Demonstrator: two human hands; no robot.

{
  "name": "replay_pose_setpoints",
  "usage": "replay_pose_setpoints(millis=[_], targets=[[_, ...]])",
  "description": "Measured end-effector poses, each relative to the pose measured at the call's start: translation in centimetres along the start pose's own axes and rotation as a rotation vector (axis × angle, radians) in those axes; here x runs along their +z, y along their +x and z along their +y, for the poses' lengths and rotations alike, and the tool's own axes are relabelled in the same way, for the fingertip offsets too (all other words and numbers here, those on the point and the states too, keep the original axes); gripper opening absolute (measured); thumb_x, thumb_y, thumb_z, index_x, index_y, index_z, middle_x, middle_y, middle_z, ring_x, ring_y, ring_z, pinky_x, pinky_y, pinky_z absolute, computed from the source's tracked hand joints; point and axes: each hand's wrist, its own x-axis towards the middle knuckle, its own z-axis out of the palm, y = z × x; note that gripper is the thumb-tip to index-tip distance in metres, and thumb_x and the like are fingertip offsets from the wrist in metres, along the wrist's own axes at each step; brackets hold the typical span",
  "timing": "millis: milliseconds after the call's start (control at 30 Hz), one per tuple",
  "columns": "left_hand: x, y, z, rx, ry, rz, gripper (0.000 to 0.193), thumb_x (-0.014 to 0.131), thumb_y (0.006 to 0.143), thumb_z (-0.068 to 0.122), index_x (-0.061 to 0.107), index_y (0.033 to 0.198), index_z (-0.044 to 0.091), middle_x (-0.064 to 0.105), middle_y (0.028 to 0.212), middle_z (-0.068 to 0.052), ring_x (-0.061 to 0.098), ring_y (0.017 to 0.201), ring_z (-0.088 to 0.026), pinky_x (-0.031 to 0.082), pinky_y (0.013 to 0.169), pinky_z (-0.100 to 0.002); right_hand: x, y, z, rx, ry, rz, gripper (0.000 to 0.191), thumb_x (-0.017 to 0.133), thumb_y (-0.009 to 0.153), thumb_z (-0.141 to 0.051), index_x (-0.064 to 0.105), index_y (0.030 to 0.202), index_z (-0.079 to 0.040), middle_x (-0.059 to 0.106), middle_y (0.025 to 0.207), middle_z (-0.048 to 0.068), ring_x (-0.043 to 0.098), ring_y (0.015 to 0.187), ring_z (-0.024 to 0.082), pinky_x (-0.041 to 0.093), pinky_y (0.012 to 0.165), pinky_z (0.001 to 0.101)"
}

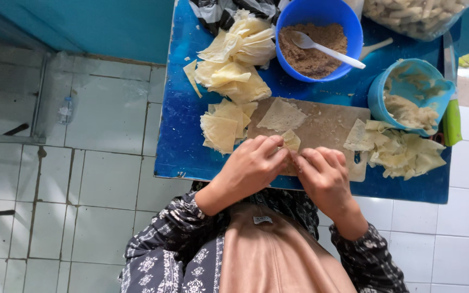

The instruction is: The person sits at a low blue table folding thin square pastry wrappers. They pinch a filling from a bowl by hand or with a spoon, place it on a wrapper, and fold and press the wrapper into a filled parcel, setting finished parcels with a pile of completed ones.

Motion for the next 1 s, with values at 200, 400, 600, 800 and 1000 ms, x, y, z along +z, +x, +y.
replay_pose_setpoints(millis=[200,400,600,800,1000], targets=[[-0.1,1.0,-0.8,0.067,0.079,-0.02,0.024,0.068,0.087,0.014,0.064,0.11,0.009,0.061,0.115,-0.007,0.061,0.109,-0.025,0.053,0.091,-0.038,2.5,0.0,0.0,0.402,0.292,0.091,0.006,0.074,0.09,-0.005,0.069,0.093,-0.002,0.066,0.098,0.012,0.059,0.093,0.032,0.048,0.081,0.0404],[1.3,2.2,-1.2,-0.081,-0.053,0.012,0.014,0.068,0.09,0.012,0.061,0.101,0.007,0.059,0.092,-0.008,0.06,0.089,-0.029,0.051,0.081,-0.042,2.7,0.2,0.0,0.415,0.324,0.15,0.007,0.074,0.091,-0.004,0.068,0.094,-0.002,0.065,0.097,0.012,0.059,0.093,0.032,0.048,0.081,0.0402],[0.6,2.3,-1.4,-0.036,0.035,-0.02,0.011,0.071,0.088,0.012,0.062,0.093,0.009,0.059,0.097,-0.008,0.06,0.09,-0.027,0.052,0.08,-0.039,2.4,0.4,0.3,0.394,0.28,0.116,0.01,0.077,0.087,-0.005,0.069,0.092,-0.004,0.065,0.096,0.012,0.058,0.091,0.032,0.047,0.079,0.0411],[-0.4,1.9,-1.5,0.009,0.003,0.008,0.012,0.07,0.086,0.012,0.065,0.097,0.009,0.06,0.099,-0.006,0.059,0.09,-0.025,0.052,0.082,-0.038,1.9,1.1,1.0,0.28,0.348,0.064,0.009,0.072,0.091,-0.003,0.069,0.099,-0.004,0.065,0.103,0.012,0.06,0.098,0.034,0.048,0.086,0.0421],[0.8,2.1,-1.3,-0.173,-0.018,0.002,0.01,0.071,0.09,0.018,0.067,0.089,0.009,0.06,0.091,-0.01,0.061,0.09,-0.031,0.052,0.079,-0.041,1.6,1.0,1.8,0.327,0.329,-0.014,0.01,0.076,0.088,-0.006,0.069,0.095,-0.005,0.066,0.1,0.012,0.06,0.095,0.033,0.048,0.084,0.0422]])
